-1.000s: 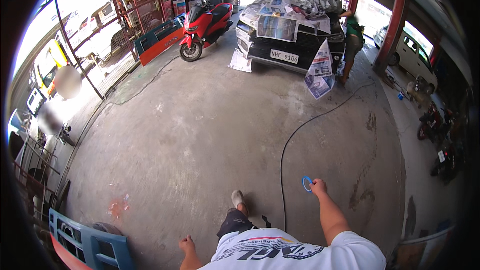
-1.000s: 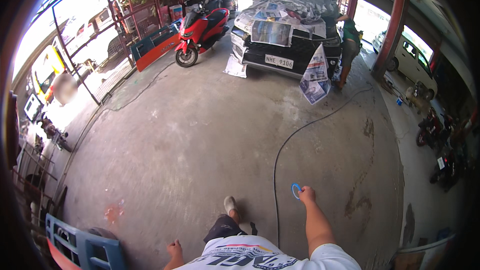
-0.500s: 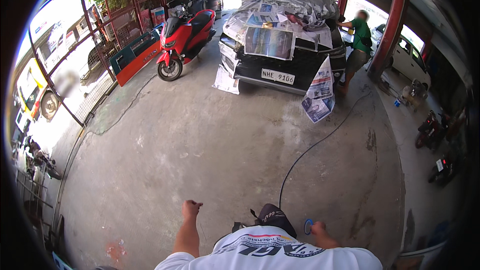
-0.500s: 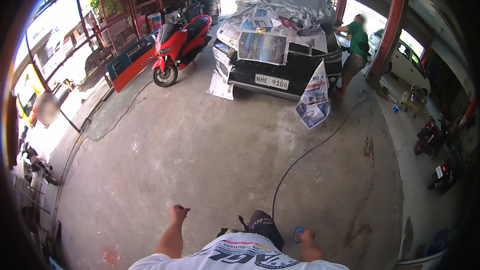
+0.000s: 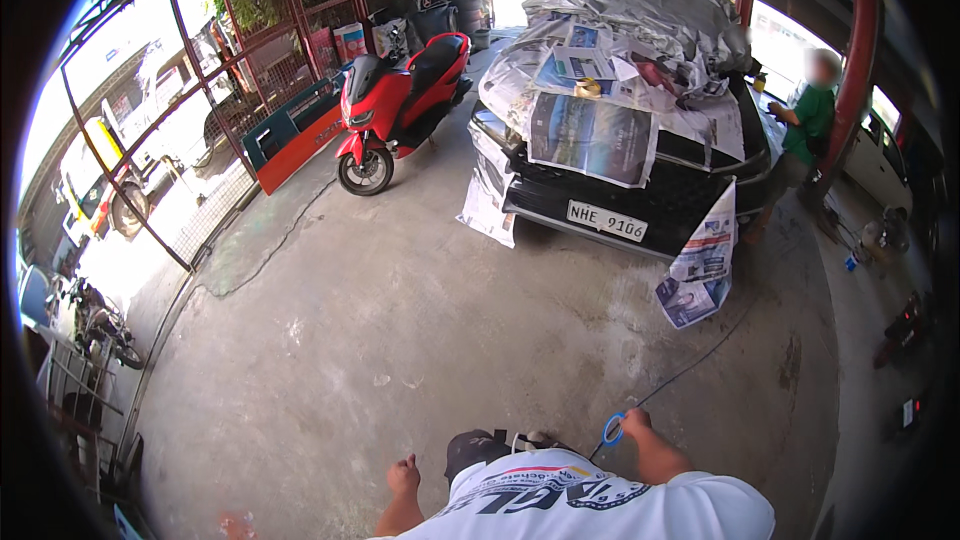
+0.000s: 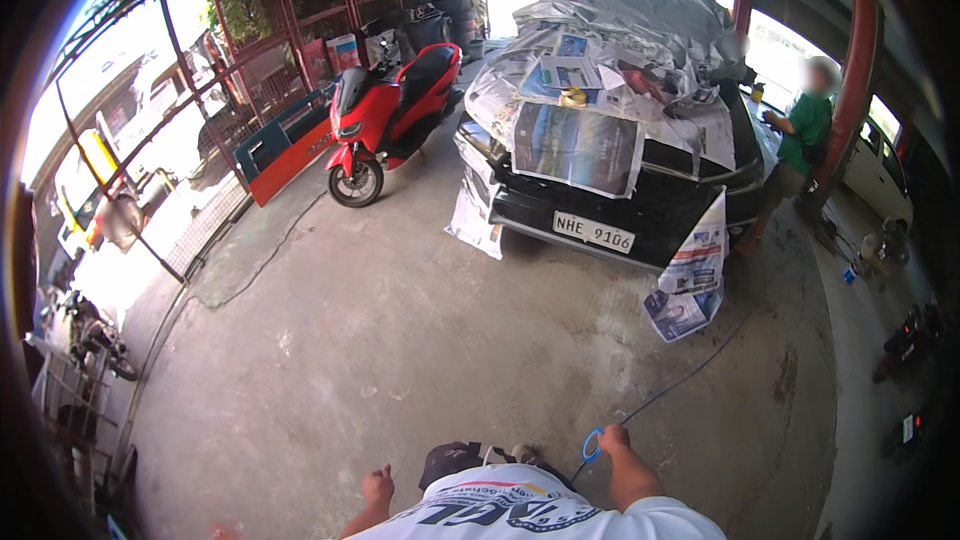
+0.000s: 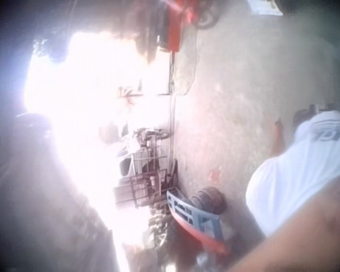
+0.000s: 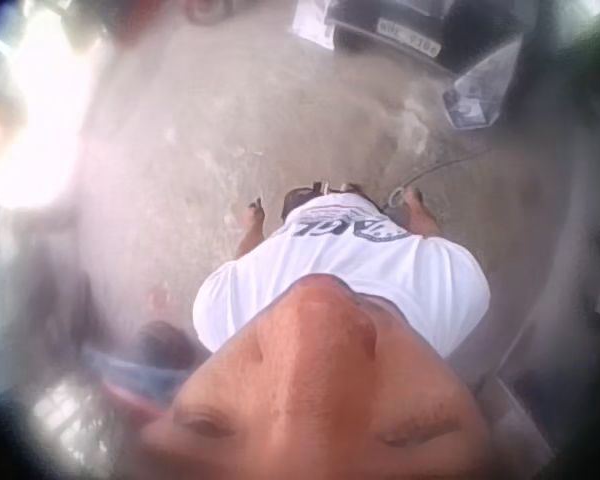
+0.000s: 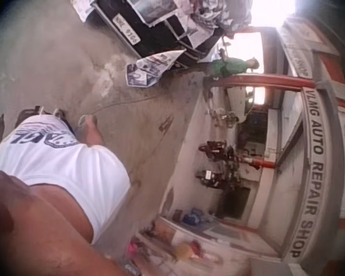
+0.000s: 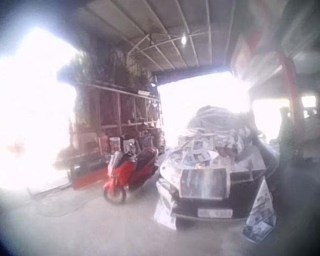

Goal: The person applies blue masking tape to a red and blue car bumper, smoothing it along the edge. They then use a heat gun to warm the taped area of the bumper.

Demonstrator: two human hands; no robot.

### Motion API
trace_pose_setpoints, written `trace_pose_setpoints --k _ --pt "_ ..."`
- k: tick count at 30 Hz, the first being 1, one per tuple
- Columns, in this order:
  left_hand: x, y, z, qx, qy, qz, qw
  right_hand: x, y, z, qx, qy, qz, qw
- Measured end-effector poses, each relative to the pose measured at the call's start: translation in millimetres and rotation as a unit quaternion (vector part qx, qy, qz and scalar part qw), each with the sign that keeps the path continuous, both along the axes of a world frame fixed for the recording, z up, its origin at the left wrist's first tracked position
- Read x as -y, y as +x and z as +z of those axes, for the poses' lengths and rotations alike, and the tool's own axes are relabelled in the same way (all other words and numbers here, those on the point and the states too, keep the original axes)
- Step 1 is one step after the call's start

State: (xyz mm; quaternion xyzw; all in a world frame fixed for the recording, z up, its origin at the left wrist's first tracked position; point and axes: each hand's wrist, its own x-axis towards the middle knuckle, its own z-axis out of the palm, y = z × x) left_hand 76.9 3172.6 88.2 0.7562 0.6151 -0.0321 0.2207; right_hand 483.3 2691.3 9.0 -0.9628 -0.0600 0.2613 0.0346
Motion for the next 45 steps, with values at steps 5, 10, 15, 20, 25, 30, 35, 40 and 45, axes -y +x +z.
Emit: trace_pose_setpoints --k 5,10,15,20,25,30,35,40,45 --pt "7.4 34.0 -7.9 0.005 -0.104 0.099 0.99 -140.7 244.3 66.3 -0.076 0.254 -0.179 0.947" --pt "-34.9 132.9 -47.5 0.039 -0.03 0.126 0.991 -254.5 467.9 164.4 -0.089 0.522 -0.245 0.812" --pt "-107.9 268.4 -40.3 0.281 -0.133 0.189 0.931 -363.3 691.9 335.2 0.001 0.655 -0.184 0.733" --pt "-97.5 330.8 17.3 0.36 -0.103 0.225 0.899 -463.9 843.6 400.7 -0.027 0.697 -0.153 0.7" --pt "12.3 355.7 -7.0 0.345 -0.077 0.408 0.842 -577.5 970.5 456.9 -0.003 0.701 -0.036 0.712" --pt "189.5 386.4 58.8 0.055 0.019 0.475 0.878 -664.0 865.8 234.3 -0.06 0.589 0.039 0.805" --pt "298.7 448.5 56.7 0.111 0.108 0.632 0.76 -587.9 579.4 41.0 -0.363 0.229 0.281 0.858" --pt "305.3 463.2 103.5 0.208 0.124 0.639 0.73 -426.2 224.7 86.6 -0.717 -0.084 0.433 0.54" --pt "374.4 417.4 165.9 0.166 0.298 0.609 0.716 -286.7 29.4 225.2 -0.777 -0.281 0.409 0.388"
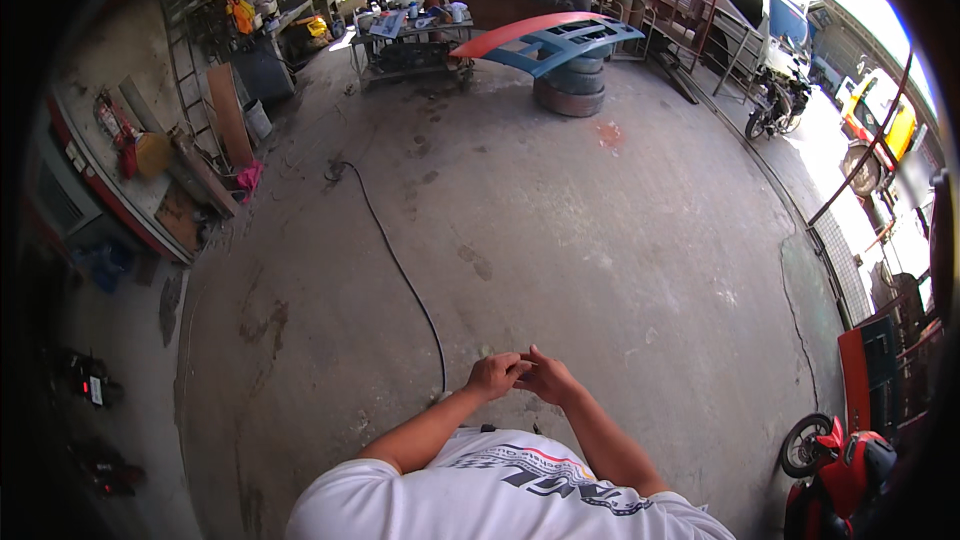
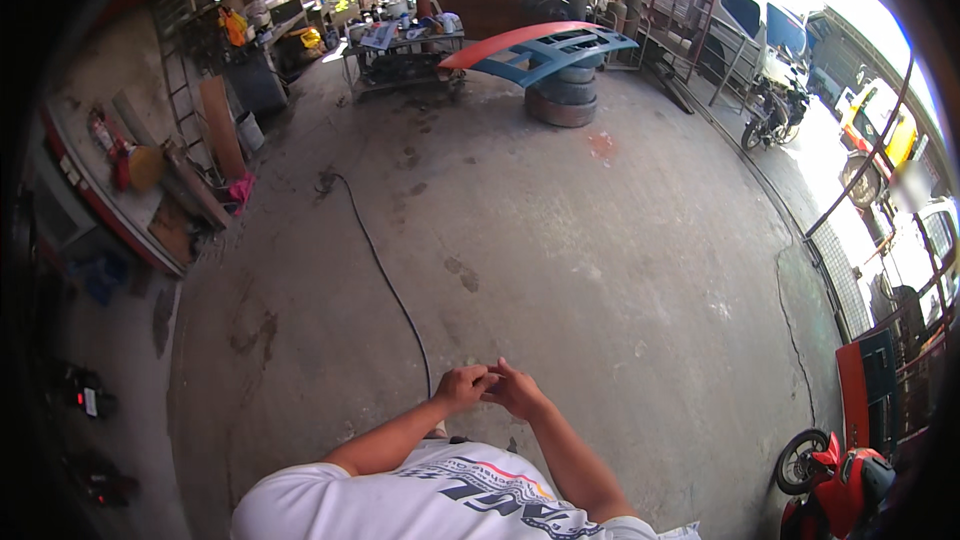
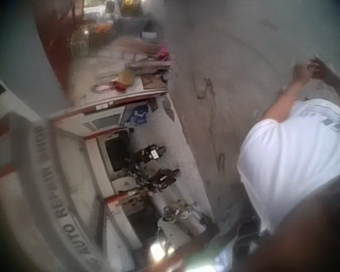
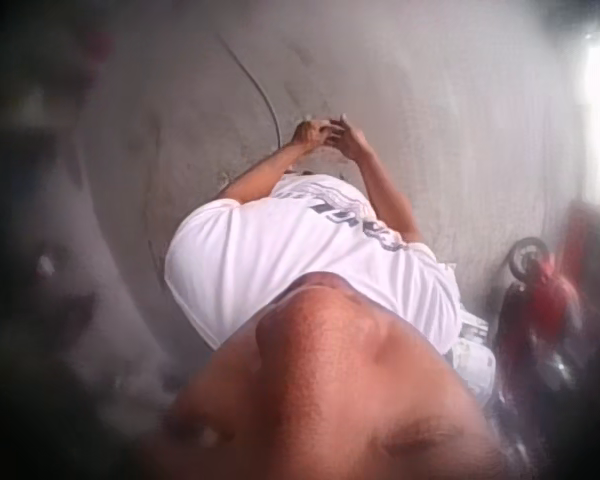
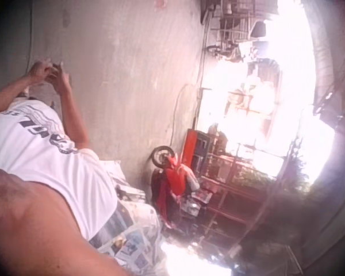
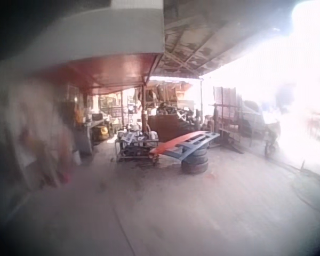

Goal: The person applies blue masking tape to a red and blue car bumper, smoothing it along the edge. They then use a heat gun to warm the taped area of the bumper.

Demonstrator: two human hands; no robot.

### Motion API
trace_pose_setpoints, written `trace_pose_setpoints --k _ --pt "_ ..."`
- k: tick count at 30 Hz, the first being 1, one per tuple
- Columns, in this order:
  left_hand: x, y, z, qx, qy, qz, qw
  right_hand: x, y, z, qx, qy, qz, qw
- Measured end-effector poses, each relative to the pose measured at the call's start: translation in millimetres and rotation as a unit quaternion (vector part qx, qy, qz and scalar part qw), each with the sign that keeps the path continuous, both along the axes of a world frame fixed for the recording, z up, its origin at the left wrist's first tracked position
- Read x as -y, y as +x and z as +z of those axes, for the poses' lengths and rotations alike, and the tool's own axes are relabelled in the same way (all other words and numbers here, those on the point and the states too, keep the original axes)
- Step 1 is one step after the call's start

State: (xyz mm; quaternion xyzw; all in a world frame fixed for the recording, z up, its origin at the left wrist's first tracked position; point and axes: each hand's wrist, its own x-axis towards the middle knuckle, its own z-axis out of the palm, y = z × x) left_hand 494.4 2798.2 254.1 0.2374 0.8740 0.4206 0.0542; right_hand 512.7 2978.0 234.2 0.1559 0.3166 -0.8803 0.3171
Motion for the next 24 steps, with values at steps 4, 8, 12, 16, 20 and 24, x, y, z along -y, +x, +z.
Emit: trace_pose_setpoints --k 4,8,12,16,20,24 --pt "81.9 -66.8 0.4 0.008 0.048 0.036 0.998 57.1 -82.9 -0.2 0.009 0.077 0.105 0.991" --pt "161.2 -137.7 -22.4 0.026 0.031 0.035 0.999 122.4 -142.2 -19.7 0.032 0.068 0.12 0.99" --pt "210.5 -204.0 -54.0 0.057 0.029 0.061 0.996 165.7 -200.9 -26.5 0.029 0.163 0.134 0.977" --pt "223.4 -298.5 -59.2 0.106 0.069 0.082 0.989 165.6 -286.8 -53.9 0.014 0.235 0.193 0.953" --pt "228.2 -413.2 -58.4 0.139 0.038 0.072 0.987 169.1 -417.8 -66.5 0.037 0.252 0.114 0.96" --pt "228.7 -546.1 -52.8 0.183 -0.002 0.087 0.979 184.2 -586.3 -55.5 -0.067 0.334 0.189 0.921"
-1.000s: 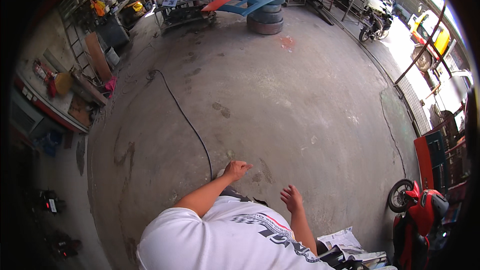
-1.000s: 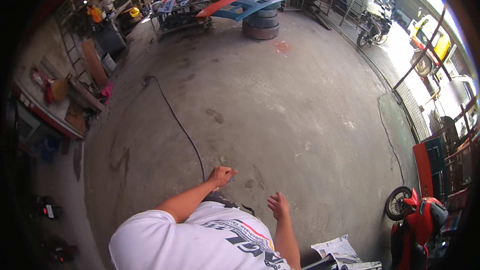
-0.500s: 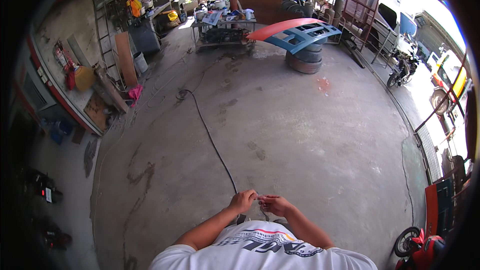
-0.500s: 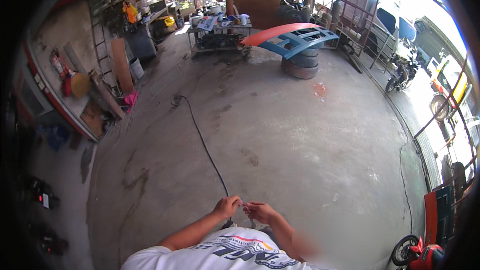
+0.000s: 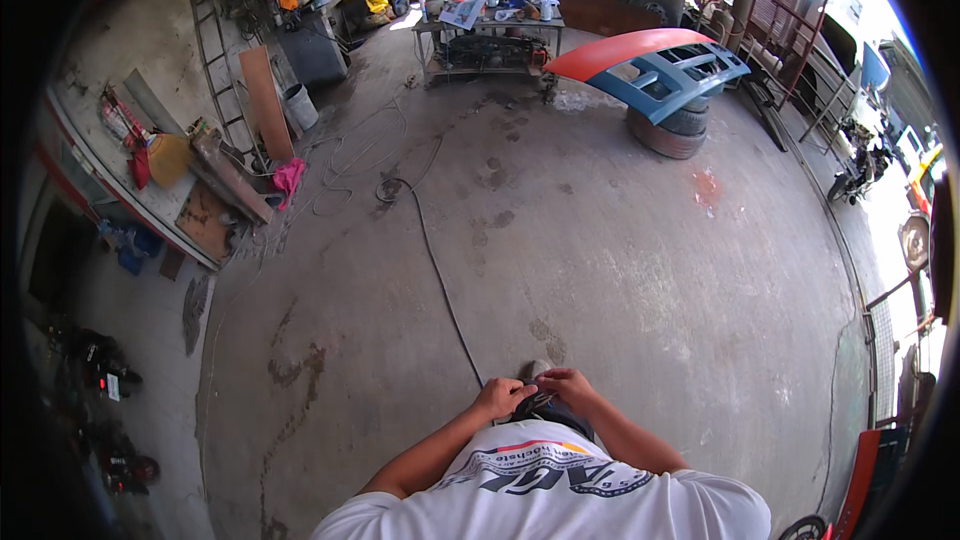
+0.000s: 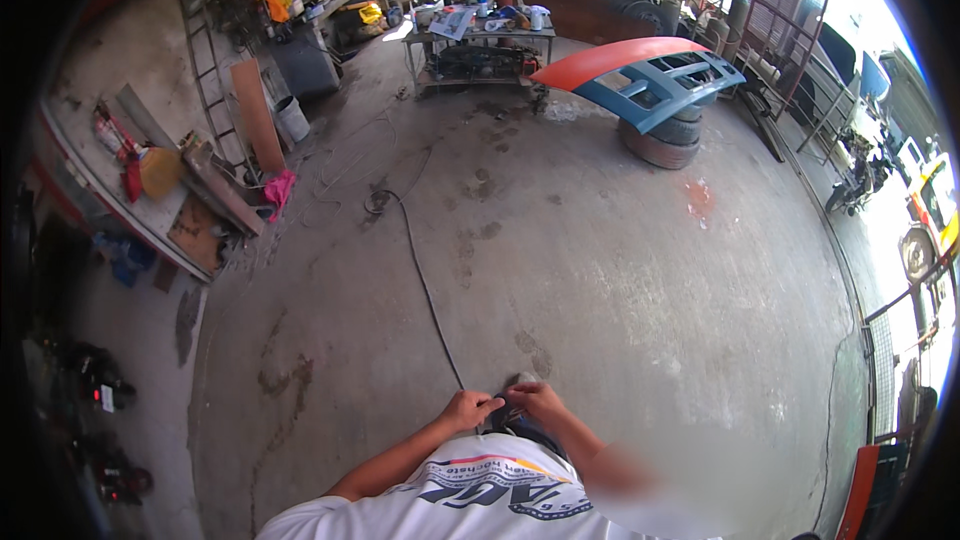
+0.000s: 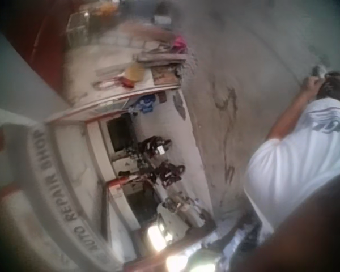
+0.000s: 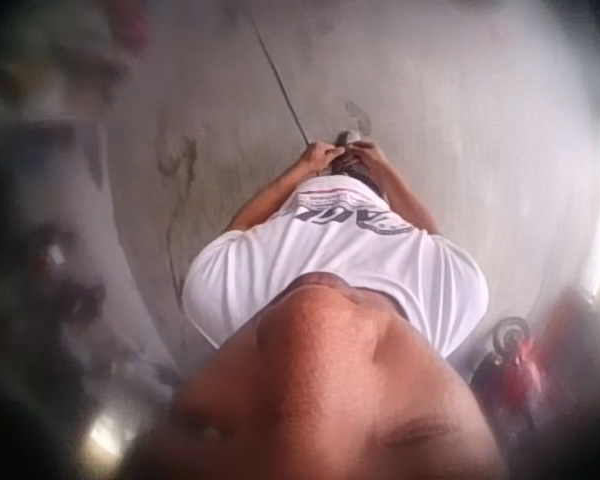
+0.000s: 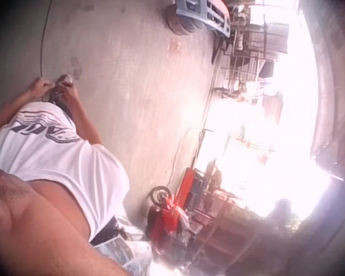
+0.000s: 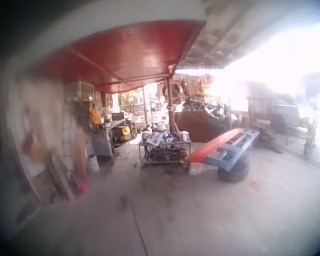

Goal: The person applies blue masking tape to a red and blue car bumper, smoothing it along the edge. They then use a heat gun to warm the taped area of the bumper.

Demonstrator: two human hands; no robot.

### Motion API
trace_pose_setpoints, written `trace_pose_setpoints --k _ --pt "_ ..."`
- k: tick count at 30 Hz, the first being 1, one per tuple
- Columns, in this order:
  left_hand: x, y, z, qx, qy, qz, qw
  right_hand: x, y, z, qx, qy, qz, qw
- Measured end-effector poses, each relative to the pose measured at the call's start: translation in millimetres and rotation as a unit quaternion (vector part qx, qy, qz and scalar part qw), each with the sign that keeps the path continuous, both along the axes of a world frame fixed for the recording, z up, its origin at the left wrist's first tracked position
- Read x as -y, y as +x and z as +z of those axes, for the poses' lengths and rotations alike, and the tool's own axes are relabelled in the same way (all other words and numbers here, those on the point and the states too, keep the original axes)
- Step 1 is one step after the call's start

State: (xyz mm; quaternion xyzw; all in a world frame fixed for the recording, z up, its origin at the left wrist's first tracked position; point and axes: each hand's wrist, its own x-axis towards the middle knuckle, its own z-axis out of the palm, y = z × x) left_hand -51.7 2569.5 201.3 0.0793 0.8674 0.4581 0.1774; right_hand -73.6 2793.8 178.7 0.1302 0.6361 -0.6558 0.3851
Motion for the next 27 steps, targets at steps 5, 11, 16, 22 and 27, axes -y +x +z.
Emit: trace_pose_setpoints --k 5,11,16,22,27 --pt "11.4 -148.4 35.3 -0.068 0.076 0.176 0.979 49.9 -195.2 65.9 -0.069 0.002 0.186 0.98" --pt "66.3 -317.3 40.1 -0.079 0.082 0.321 0.94 111.8 -383.4 68.4 0.022 -0.09 0.217 0.972" --pt "112.7 -465.9 0.7 -0.096 0.071 0.267 0.956 152.4 -536.3 33.4 0.089 -0.085 0.198 0.972" --pt "181.1 -705.3 24.7 -0.032 0.057 0.15 0.987 181.4 -741.4 47.0 0.093 -0.048 0.055 0.993" --pt "229.2 -910.8 46.7 -0.211 -0.062 0.04 0.975 184.2 -887.8 64.5 0.079 -0.073 -0.087 0.99"
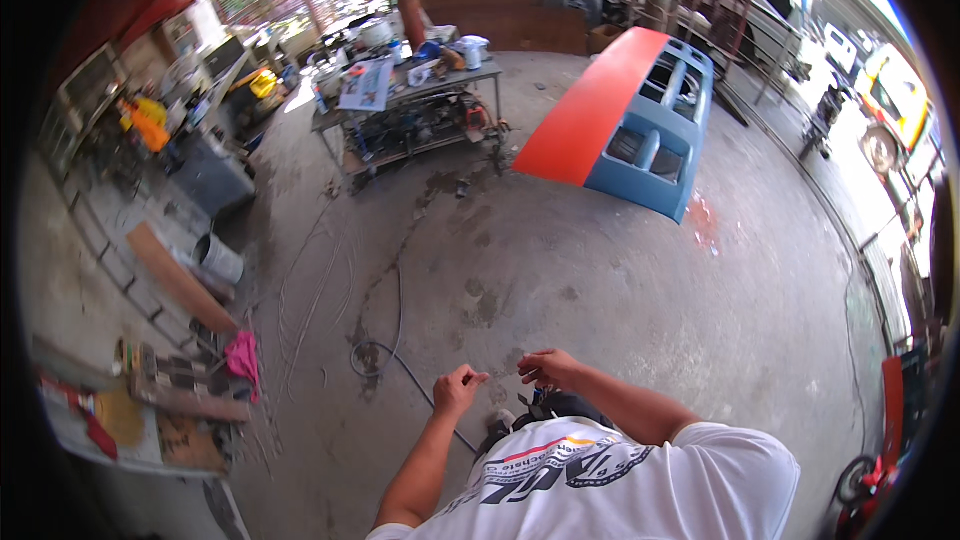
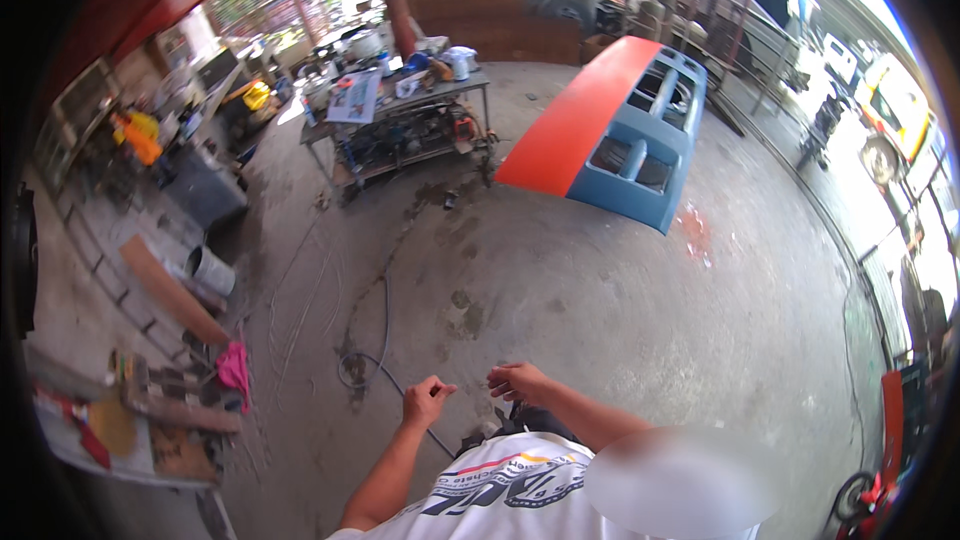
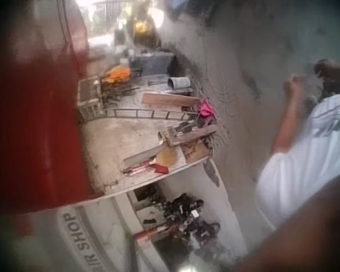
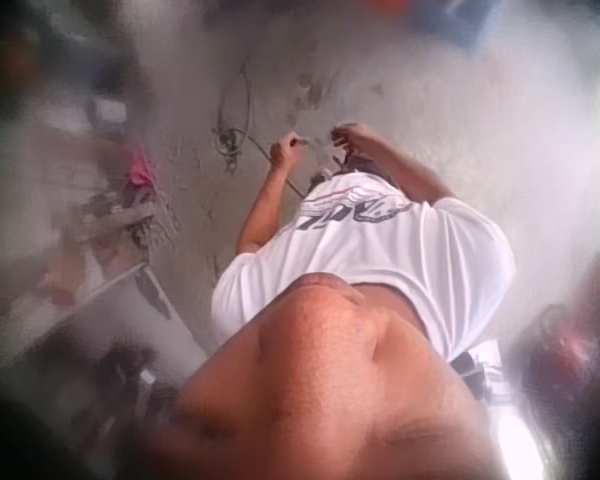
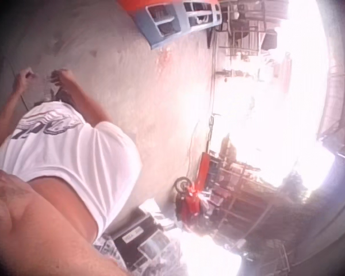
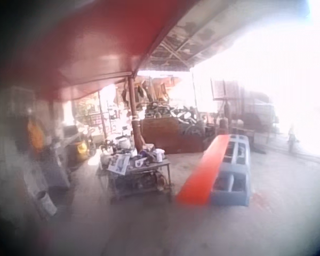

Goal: The person applies blue masking tape to a red and blue car bumper, smoothing it along the edge. They then use a heat gun to warm the taped area of the bumper.

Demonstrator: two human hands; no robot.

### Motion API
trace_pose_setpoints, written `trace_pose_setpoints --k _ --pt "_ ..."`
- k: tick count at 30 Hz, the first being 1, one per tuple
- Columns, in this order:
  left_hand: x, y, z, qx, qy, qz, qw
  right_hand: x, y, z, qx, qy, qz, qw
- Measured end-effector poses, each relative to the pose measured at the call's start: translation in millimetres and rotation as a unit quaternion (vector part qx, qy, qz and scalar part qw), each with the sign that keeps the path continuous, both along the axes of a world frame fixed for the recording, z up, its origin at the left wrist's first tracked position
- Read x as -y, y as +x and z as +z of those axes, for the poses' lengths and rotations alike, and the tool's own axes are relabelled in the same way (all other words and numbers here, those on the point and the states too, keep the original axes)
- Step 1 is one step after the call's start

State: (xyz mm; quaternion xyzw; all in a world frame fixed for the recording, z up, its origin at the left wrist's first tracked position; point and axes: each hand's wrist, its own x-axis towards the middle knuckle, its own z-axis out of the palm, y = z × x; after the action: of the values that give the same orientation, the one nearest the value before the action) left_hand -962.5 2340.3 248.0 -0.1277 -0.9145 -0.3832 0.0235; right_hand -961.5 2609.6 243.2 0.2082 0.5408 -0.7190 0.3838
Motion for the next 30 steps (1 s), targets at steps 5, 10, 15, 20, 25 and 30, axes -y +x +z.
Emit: trace_pose_setpoints --k 5,10,15,20,25,30 --pt "10.7 -165.9 -12.2 -0.035 0.068 -0.006 0.997 3.2 -119.5 -30.7 0.055 -0.005 -0.086 0.995" --pt "31.3 -296.6 -76.1 0.159 0.088 0.094 0.979 12.5 -285.1 -65.6 -0.016 -0.047 -0.073 0.996" --pt "53.0 -417.0 -57.7 0.185 0.057 0.122 0.974 28.9 -484.5 -43.3 -0.035 0.054 -0.037 0.997" --pt "74.0 -550.1 -47.1 0.172 0.172 0.221 0.944 59.7 -696.8 -43.7 -0.068 0.059 -0.014 0.996" --pt "103.6 -655.8 -74.8 0.191 0.225 0.27 0.916 113.9 -847.2 -41.8 -0.079 0.011 0.005 0.997" --pt "129.3 -791.9 -93.2 0.093 0.073 0.229 0.966 132.8 -960.3 -87.1 0.008 0.017 0.017 1.0"
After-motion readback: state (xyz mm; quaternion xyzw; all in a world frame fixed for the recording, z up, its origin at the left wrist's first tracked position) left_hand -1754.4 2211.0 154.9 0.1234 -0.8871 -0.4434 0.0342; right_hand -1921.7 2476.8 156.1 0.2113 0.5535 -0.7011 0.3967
